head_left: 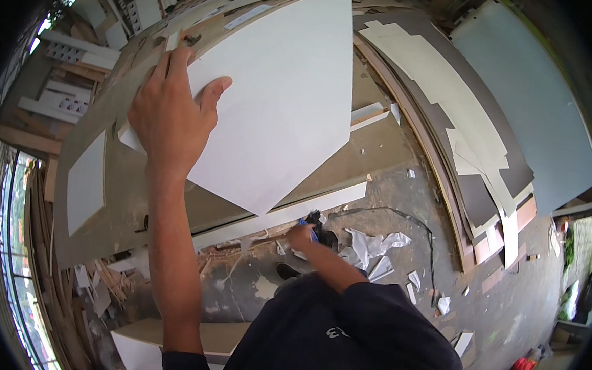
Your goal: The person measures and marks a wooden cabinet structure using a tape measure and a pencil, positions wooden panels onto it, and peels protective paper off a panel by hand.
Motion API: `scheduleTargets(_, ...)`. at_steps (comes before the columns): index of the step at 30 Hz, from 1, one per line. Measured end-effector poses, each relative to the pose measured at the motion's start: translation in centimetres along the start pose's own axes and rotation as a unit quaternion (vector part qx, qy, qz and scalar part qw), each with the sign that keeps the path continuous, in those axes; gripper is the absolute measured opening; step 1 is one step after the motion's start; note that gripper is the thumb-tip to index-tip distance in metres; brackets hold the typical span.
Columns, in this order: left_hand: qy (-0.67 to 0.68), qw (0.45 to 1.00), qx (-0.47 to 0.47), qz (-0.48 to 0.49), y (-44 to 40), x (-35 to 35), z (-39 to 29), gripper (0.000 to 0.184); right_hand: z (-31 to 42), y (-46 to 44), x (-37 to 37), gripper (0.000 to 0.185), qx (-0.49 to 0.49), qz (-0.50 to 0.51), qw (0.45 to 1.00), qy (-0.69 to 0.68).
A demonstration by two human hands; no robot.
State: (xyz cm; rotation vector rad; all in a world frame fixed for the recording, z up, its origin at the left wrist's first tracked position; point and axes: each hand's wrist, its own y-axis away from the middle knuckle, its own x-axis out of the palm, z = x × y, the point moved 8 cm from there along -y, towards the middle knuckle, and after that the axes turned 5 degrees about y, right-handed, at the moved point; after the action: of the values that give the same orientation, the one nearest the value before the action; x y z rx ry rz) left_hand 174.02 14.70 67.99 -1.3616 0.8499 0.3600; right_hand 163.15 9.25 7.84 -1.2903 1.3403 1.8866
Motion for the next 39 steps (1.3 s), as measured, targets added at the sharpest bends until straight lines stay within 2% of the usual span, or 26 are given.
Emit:
scheduleTargets(1,-0.011,1.000,-0.009,0.008,0.1,0.0,0.0,0.058,-4.2,1.0,-0.9,0.031,0.071,0.050,0.996,-0.018)
scheduleTargets(3,-0.013,1.000,-0.014,0.018,0.4,-0.1,-0.3,0.058,-10.0,2.0,-2.3,0.029,0.110,-0.077,0.979,-0.151)
scheduleTargets(5,-0.033,0.999,-0.031,0.014,0.3,-0.4,-0.5,0.051,-13.7,3.7,-6.2,0.029,0.148,-0.108,0.972,-0.147)
scheduleTargets(6,-0.027,0.999,-0.027,0.013,0.3,-0.3,-0.6,0.051,-14.7,4.9,-9.7,0.027,0.113,-0.132,0.952,-0.254)
scheduleTargets(7,-0.028,0.999,-0.026,0.008,0.4,-0.3,-0.5,0.051,-15.4,5.9,-12.6,0.026,0.074,-0.155,0.918,-0.357)
scheduleTargets(9,-0.028,0.999,-0.022,0.001,0.3,-0.2,-0.3,0.050,-18.2,7.8,-16.6,0.020,0.083,-0.373,0.759,-0.528)
scheduleTargets(11,-0.039,0.999,-0.027,0.001,0.4,-0.2,-0.2,0.050,-21.1,8.7,-19.2,0.016,0.145,-0.468,0.662,-0.567)
scheduleTargets(12,-0.039,0.999,-0.021,0.002,0.5,-0.1,-0.2,0.050,-21.9,7.7,-19.7,0.016,0.148,-0.470,0.658,-0.569)
scheduleTargets(14,-0.034,0.999,-0.007,-0.011,0.3,-0.2,-0.1,0.051,-23.6,7.7,-21.7,0.024,0.140,-0.579,0.580,-0.555)
scheduleTargets(18,-0.038,0.999,-0.015,0.000,0.2,0.2,0.6,0.052,-23.7,6.7,-23.6,0.032,0.144,-0.608,0.598,-0.502)
scheduleTargets(26,-0.010,0.998,0.040,-0.042,0.3,0.2,1.1,0.054,-23.5,6.8,-23.9,0.030,0.139,-0.632,0.617,-0.449)
scheduleTargets(34,-0.003,0.997,0.040,-0.059,0.8,-0.5,0.2,0.052,-23.6,6.3,-22.9,0.027,0.137,-0.654,0.606,-0.432)
scheduleTargets(36,0.000,0.997,0.039,-0.062,0.7,-0.4,0.2,0.052,-23.6,6.2,-23.2,0.027,0.113,-0.662,0.621,-0.405)
scheduleTargets(37,-0.004,0.998,0.034,-0.059,0.7,-0.3,0.3,0.052,-23.6,6.2,-23.1,0.027,0.115,-0.663,0.619,-0.404)
scheduleTargets(39,-0.011,0.998,0.031,-0.058,0.6,-0.4,0.4,0.052,-24.0,5.9,-22.3,0.028,0.141,-0.625,0.569,-0.515)
